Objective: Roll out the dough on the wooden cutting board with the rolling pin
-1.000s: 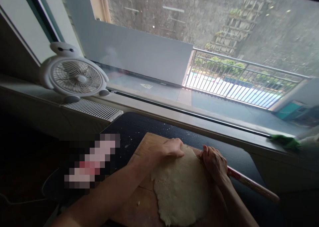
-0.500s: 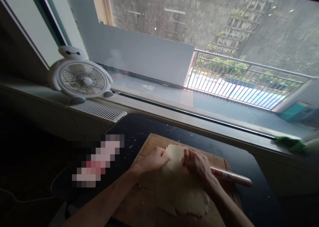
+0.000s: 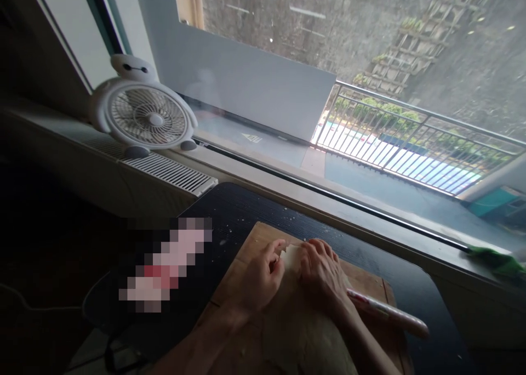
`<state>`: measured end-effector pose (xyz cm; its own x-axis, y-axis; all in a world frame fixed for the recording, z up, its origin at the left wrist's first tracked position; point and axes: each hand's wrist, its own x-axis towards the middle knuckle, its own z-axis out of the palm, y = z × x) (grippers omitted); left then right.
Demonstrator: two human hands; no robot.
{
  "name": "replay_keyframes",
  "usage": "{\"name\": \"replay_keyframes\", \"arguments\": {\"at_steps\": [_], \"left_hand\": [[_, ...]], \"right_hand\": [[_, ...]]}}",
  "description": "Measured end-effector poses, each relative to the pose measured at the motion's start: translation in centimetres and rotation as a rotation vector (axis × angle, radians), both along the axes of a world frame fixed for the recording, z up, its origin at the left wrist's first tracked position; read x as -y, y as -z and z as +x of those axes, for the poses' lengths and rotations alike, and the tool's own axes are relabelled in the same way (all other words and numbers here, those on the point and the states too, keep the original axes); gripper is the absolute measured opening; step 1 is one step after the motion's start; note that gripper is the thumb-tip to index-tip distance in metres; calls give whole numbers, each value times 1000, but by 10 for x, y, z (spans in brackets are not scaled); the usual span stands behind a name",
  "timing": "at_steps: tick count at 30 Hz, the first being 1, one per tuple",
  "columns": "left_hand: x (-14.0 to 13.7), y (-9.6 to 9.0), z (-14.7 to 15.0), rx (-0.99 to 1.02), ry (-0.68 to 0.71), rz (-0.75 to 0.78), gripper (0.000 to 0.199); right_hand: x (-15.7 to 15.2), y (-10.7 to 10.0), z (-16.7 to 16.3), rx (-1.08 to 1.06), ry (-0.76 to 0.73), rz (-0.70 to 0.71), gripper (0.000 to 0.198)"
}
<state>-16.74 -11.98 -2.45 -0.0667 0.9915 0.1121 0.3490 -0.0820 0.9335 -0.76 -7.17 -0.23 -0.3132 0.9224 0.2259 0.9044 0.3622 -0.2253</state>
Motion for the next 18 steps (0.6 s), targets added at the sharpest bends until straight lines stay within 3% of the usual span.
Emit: {"name": "replay_keyframes", "arguments": {"at_steps": [5,9,12,15,18], "left_hand": [[-1,2,2,-23,-10,63,40],[1,5,0,-31,9,56,40],[-1,5,3,-44,-2,75,40],[1,2,8,-119,-19,125,43],[16,1,6,-271,6,56,54]], "right_hand": [[-28,1,0,-7,156,-9,32],[1,5,-3,8,17,8,30],[10,6,-5,7,6,85,29],[-12,4,-4,-51,76,100,29],[-27,3,12,-121,95,114,29]]}}
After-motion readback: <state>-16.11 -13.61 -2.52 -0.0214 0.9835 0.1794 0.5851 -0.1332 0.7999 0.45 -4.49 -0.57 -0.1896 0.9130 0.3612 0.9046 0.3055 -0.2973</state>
